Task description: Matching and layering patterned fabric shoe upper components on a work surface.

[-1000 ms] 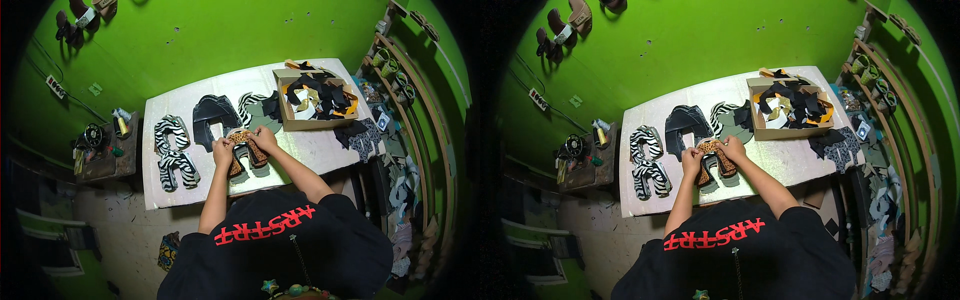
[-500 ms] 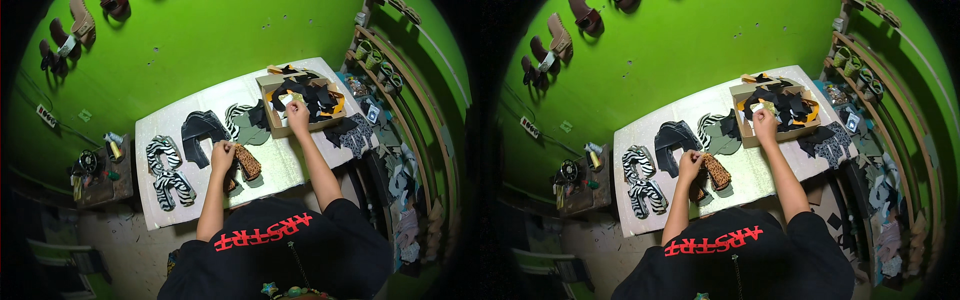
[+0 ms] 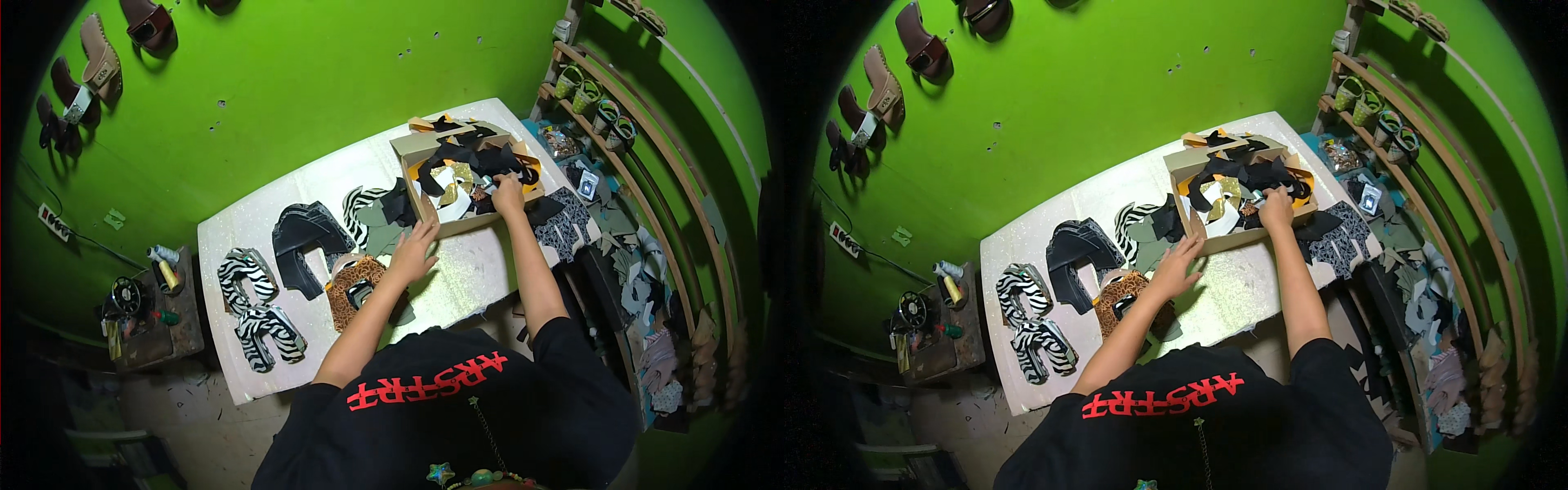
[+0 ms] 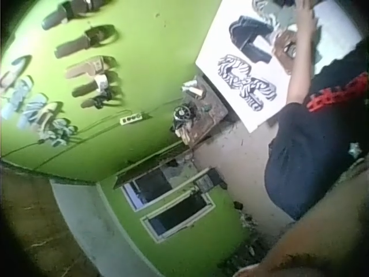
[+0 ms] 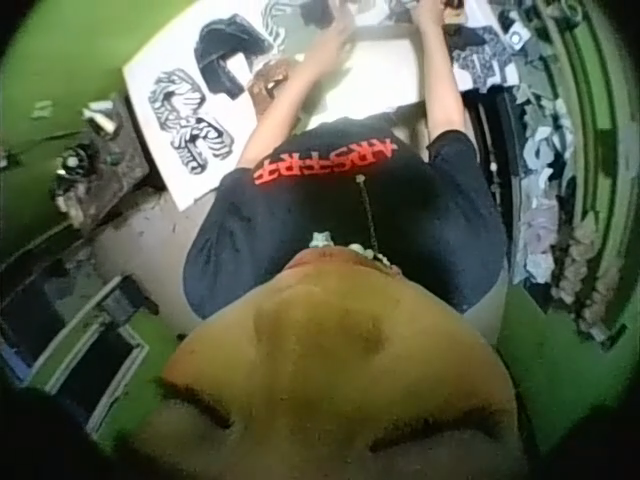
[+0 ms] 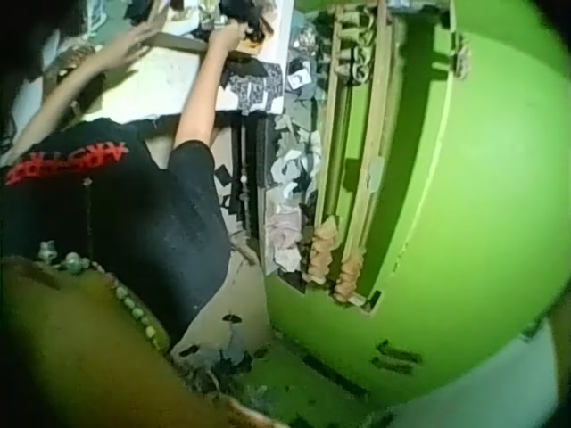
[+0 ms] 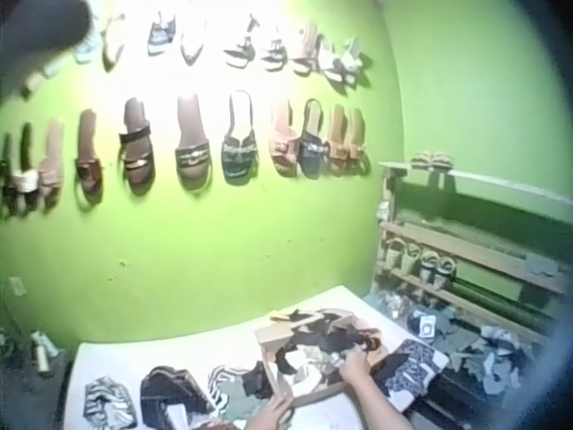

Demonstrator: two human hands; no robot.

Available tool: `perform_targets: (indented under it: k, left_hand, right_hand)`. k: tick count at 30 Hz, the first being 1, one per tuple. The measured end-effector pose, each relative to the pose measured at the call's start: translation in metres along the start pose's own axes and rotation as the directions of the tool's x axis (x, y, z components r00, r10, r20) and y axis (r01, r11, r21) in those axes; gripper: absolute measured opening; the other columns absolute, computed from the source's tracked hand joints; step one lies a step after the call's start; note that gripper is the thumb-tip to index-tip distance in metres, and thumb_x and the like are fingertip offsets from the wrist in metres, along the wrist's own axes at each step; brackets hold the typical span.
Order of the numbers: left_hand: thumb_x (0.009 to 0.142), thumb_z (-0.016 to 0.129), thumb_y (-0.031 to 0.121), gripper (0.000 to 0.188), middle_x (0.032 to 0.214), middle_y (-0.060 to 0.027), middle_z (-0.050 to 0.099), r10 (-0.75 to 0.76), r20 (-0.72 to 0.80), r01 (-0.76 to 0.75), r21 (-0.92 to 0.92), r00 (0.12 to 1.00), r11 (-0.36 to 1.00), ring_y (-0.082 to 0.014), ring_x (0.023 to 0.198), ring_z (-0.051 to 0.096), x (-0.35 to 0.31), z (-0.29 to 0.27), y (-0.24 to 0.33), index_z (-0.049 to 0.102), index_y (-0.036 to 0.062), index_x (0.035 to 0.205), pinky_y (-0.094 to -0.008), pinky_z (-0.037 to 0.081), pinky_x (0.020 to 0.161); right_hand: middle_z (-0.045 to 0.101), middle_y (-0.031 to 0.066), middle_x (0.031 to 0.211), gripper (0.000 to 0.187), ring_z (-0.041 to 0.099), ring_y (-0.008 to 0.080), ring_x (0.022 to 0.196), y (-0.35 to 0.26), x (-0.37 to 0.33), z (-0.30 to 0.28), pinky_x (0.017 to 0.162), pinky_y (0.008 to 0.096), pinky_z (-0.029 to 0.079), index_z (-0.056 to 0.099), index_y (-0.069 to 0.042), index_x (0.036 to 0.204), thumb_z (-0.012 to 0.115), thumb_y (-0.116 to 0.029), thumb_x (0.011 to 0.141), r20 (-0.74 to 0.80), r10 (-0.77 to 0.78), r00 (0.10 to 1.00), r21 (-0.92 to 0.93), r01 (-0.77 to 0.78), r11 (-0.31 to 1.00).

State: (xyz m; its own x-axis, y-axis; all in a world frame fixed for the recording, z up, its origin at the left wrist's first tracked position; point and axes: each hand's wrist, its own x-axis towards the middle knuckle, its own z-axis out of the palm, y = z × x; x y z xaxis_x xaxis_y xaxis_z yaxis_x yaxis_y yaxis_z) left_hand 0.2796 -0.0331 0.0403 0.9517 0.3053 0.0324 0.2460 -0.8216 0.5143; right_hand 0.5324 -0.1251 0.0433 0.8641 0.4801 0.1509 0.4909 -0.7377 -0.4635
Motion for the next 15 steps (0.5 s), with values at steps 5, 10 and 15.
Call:
perform_targets:
  k: [5, 10, 15]
  left_hand:
    - [0.072, 0.064, 0.018, 0.070, 0.141, -0.0063, 0.023, -0.003, -0.006, 0.003, -0.044, 1.000, 0.999, -0.0293, 0.129, 0.022, 0.003, -0.001, 0.001, 0.030, 0.0140, 0.133, -0.0489, 0.026, 0.101]
    - [0.072, 0.063, 0.019, 0.069, 0.139, -0.0077, 0.026, 0.006, -0.001, -0.006, -0.034, 1.000, 0.999, -0.0326, 0.127, 0.025, 0.006, -0.003, 0.000, 0.031, 0.0145, 0.133, -0.0469, 0.027, 0.101]
    - [0.072, 0.063, 0.021, 0.066, 0.138, -0.0061, 0.030, -0.018, -0.005, 0.018, -0.007, 1.000, 1.000, -0.0335, 0.126, 0.027, 0.006, -0.007, -0.001, 0.035, 0.0151, 0.131, -0.0433, 0.030, 0.099]
  right_hand:
    - [0.045, 0.0137, 0.105, 0.040, 0.048, 0.0329, 0.096, 0.000, 0.007, 0.003, 0.082, 0.0402, 0.043, 0.062, -0.017, 0.101, 0.071, -0.014, 0.062, 0.050, -0.057, 0.997, -0.097, 0.061, 0.993]
    - [0.049, 0.0138, 0.108, 0.042, 0.048, 0.0317, 0.102, -0.023, 0.011, 0.015, 0.085, 0.0471, 0.039, 0.060, -0.019, 0.103, 0.069, -0.031, 0.064, 0.133, -0.031, 0.991, -0.162, 0.053, 0.985]
    - [0.060, 0.0179, 0.101, 0.050, 0.055, 0.0334, 0.096, -0.044, 0.005, 0.036, 0.081, 0.0539, 0.036, 0.062, -0.004, 0.099, 0.054, -0.046, 0.072, 0.390, -0.042, 0.920, -0.023, 0.056, 0.998]
